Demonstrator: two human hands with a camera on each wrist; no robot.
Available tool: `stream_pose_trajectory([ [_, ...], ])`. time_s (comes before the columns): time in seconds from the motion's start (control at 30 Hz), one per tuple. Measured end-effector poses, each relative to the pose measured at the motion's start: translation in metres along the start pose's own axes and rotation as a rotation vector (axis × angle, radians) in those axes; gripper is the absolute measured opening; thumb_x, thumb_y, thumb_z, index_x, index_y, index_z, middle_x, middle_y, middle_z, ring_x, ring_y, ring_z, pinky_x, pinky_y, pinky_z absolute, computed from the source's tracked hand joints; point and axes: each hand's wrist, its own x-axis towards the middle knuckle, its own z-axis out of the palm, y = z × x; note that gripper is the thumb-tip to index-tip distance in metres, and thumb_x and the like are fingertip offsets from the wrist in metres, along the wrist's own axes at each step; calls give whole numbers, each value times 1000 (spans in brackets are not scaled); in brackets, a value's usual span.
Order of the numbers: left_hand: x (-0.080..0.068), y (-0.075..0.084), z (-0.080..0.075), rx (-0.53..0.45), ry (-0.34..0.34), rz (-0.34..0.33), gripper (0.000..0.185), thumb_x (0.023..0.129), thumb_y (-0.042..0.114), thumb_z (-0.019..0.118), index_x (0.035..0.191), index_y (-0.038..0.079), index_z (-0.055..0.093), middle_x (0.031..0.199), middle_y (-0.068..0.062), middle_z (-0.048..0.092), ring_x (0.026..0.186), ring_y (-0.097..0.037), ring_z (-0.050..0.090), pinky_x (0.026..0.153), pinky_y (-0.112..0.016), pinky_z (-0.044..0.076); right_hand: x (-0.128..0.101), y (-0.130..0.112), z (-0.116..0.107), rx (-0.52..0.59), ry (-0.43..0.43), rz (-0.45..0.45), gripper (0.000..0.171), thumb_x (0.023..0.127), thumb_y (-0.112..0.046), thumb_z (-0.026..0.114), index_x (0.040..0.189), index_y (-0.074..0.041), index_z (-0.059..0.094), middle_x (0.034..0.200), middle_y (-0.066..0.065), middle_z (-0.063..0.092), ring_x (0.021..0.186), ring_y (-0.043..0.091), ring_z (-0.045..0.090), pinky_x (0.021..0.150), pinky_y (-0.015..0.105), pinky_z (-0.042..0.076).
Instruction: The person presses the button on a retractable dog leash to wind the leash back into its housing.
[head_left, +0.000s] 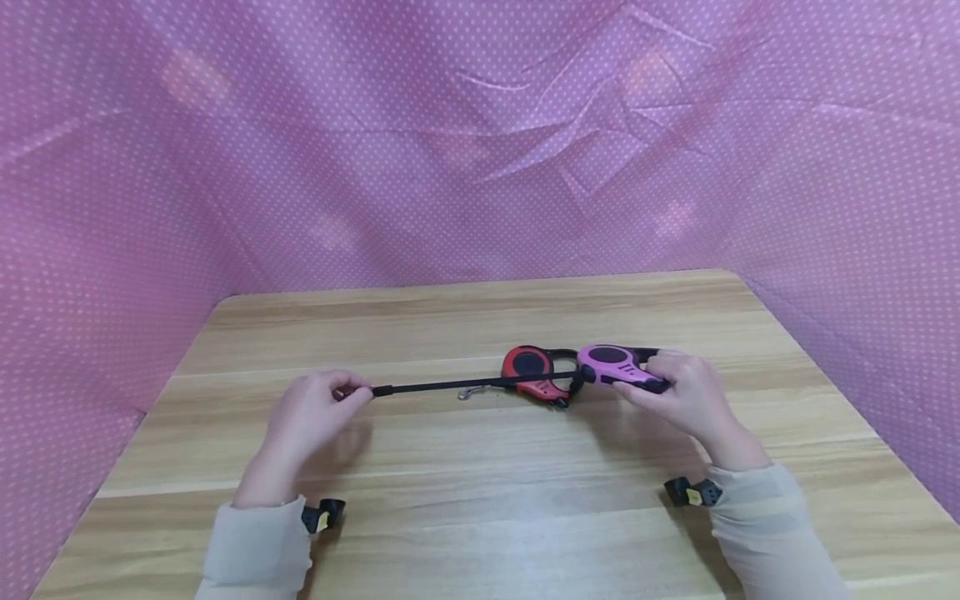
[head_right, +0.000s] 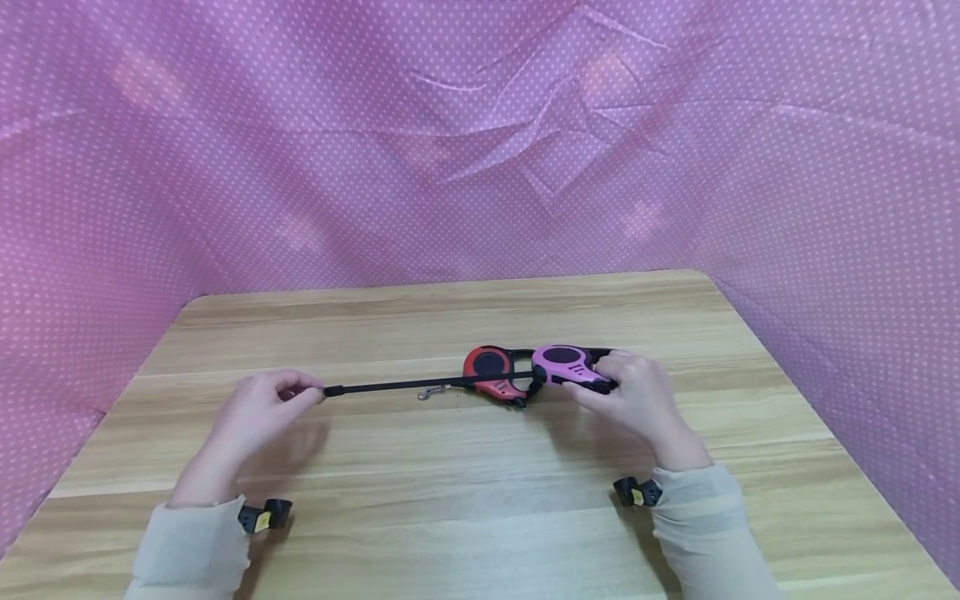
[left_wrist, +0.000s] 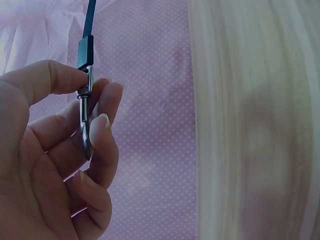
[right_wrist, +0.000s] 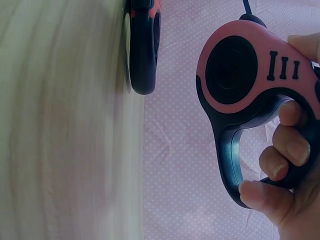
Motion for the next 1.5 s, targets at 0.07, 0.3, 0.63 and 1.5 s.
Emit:
stream_pose_trajectory([
  [0.07, 0, 1, 2, -7, 1, 3, 28, 94, 35, 58, 107, 17, 75, 104, -4, 75, 92, -20, 66, 81, -41, 50, 0, -1, 1, -5, -3, -7, 45, 68, -27, 85, 55, -20, 43, 56, -8, 46, 53, 2, 34, 48, 19, 29],
  [0.3, -1, 3, 6, -26, 22, 0, 23, 93, 32, 59, 103, 20, 76, 100, -1, 75, 87, -17, 65, 73, -34, 48, 3, -4, 5, -18, -18, -22, 44, 69, -29, 84, 55, -20, 43, 57, -9, 45, 55, 2, 34, 49, 20, 29],
  [0.63, 2, 3, 10, -44, 2, 9, 24, 94, 33, 59, 104, 18, 75, 101, -2, 75, 83, -15, 63, 74, -33, 48, 3, -4, 6, -24, -18, -49, 43, 69, -30, 83, 54, -20, 44, 56, -9, 45, 55, 2, 34, 49, 19, 28],
  [1.5, 2, 11, 21, -29, -24, 49, 24, 92, 33, 62, 102, 16, 75, 97, -2, 75, 84, -15, 66, 75, -36, 51, 0, -6, 13, -17, -69, -67, 46, 70, -31, 85, 54, -21, 43, 55, -10, 46, 53, 1, 34, 48, 19, 31],
])
